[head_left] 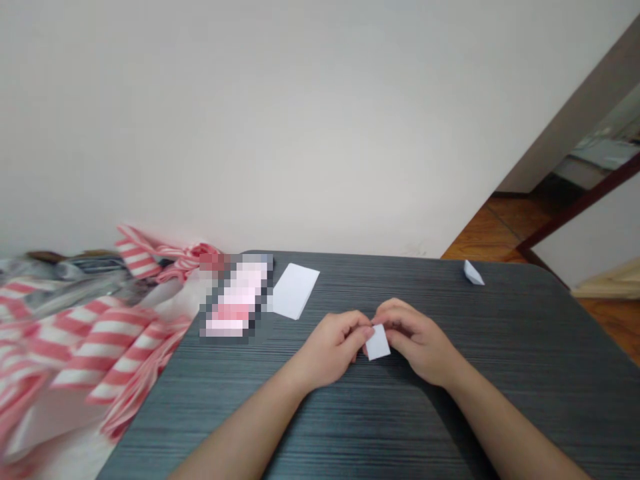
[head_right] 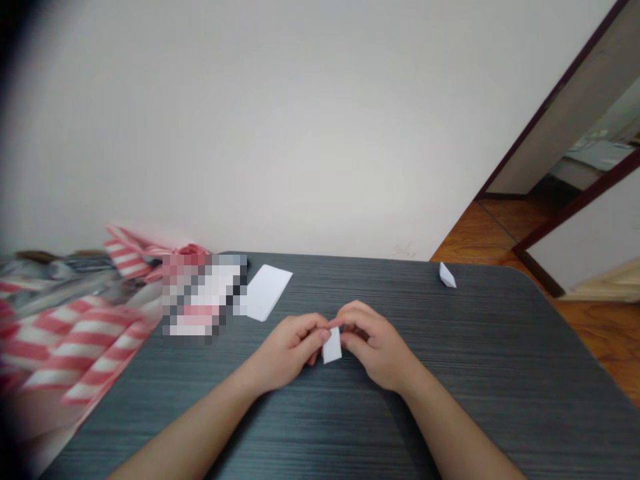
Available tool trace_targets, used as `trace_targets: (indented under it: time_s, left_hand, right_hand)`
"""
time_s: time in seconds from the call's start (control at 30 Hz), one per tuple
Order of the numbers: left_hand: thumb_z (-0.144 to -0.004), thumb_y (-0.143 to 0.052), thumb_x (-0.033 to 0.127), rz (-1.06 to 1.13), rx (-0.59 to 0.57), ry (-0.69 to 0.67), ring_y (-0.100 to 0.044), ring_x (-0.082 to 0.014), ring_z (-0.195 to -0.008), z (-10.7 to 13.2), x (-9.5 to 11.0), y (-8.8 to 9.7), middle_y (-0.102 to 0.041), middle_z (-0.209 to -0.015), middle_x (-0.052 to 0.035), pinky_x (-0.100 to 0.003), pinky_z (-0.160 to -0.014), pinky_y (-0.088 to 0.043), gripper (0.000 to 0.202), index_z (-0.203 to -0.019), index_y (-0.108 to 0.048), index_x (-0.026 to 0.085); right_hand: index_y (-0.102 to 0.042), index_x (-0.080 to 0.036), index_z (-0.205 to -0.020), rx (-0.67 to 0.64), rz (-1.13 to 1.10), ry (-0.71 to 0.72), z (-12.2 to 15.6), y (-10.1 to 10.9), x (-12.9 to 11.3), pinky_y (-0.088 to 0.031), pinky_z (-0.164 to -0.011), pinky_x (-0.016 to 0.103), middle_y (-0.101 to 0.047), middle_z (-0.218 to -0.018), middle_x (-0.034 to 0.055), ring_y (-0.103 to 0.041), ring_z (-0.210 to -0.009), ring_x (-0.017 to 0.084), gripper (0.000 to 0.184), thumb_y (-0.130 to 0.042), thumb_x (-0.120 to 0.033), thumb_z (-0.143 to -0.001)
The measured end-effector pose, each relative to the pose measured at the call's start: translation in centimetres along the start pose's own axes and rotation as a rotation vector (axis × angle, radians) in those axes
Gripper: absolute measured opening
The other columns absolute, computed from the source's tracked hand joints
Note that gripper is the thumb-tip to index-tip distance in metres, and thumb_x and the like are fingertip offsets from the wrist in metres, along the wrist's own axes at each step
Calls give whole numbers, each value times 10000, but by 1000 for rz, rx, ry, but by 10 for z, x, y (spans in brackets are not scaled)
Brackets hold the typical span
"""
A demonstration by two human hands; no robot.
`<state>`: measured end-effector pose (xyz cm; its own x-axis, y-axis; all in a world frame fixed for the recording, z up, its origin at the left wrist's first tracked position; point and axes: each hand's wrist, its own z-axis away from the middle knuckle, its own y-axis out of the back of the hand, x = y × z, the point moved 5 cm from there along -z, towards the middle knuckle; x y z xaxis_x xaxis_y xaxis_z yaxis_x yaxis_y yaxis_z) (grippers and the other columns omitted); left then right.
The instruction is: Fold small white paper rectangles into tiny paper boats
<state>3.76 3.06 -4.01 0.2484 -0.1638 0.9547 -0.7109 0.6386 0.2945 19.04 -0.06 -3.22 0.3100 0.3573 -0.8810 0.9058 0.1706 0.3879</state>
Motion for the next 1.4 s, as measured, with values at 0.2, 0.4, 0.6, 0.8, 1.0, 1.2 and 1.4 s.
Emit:
trace_targets:
  time_s: [0.2,0.4,0.6,0.8,1.0,1.2,1.4]
  left_hand:
    - [-925,-512,303,1,-5,-10,-503,-104,-581,0,-3,-2,-625,-715,-2,-209,-538,-357,214,-845,-652,162]
    - [-976,-410,420,77,44,12,-487,-109,-513,0,-5,2,-547,-561,22,-220,-540,-374,376,-810,-621,157]
    - [-939,-478,437,46,25,9,-494,-112,-514,0,-3,3,-544,-536,27,-213,-520,-358,348,-798,-628,157]
    - [-927,-502,403,-12,47,46,-459,-99,-499,0,-3,2,-519,-528,38,-208,-498,-328,337,-715,-606,162]
    - [-922,-501,415,13,80,73,-446,-100,-488,-1,-6,3,-512,-517,39,-206,-488,-320,337,-712,-583,165]
    - [-930,-493,441,-13,21,38,-467,-101,-511,-1,-1,1,-528,-544,32,-208,-498,-319,367,-737,-632,161]
    - [-930,-499,434,-13,61,55,-450,-99,-492,-1,-4,3,-517,-516,38,-208,-492,-315,378,-686,-600,163]
  right_hand:
    - [-621,-208,-864,7,-25,-3,-1,0,-1,-475,-809,322,-602,-945,57,-589,-903,193,60,-584,-194,-908]
    - [-595,-195,-841,16,-23,-166,4,0,8,-459,-712,281,-623,-824,28,-581,-762,162,102,-541,-201,-928]
    - [-646,-191,-926,-11,45,-193,3,-1,7,-441,-652,253,-633,-765,7,-568,-692,144,100,-551,-219,-921]
    - [-636,-196,-1044,8,-43,-222,4,-4,14,-458,-637,252,-643,-786,13,-581,-681,142,157,-570,-264,-919]
    - [-607,-196,-1070,-11,-68,-245,6,-6,18,-430,-584,236,-596,-720,-17,-536,-607,123,176,-568,-240,-904]
    - [-670,-189,-1025,-15,29,-223,1,-4,10,-368,-539,231,-508,-643,-38,-459,-559,112,173,-571,-268,-909]
    - [-569,-207,-1154,-35,-105,-205,5,-9,13,-419,-569,235,-599,-728,-21,-533,-589,119,236,-551,-216,-919]
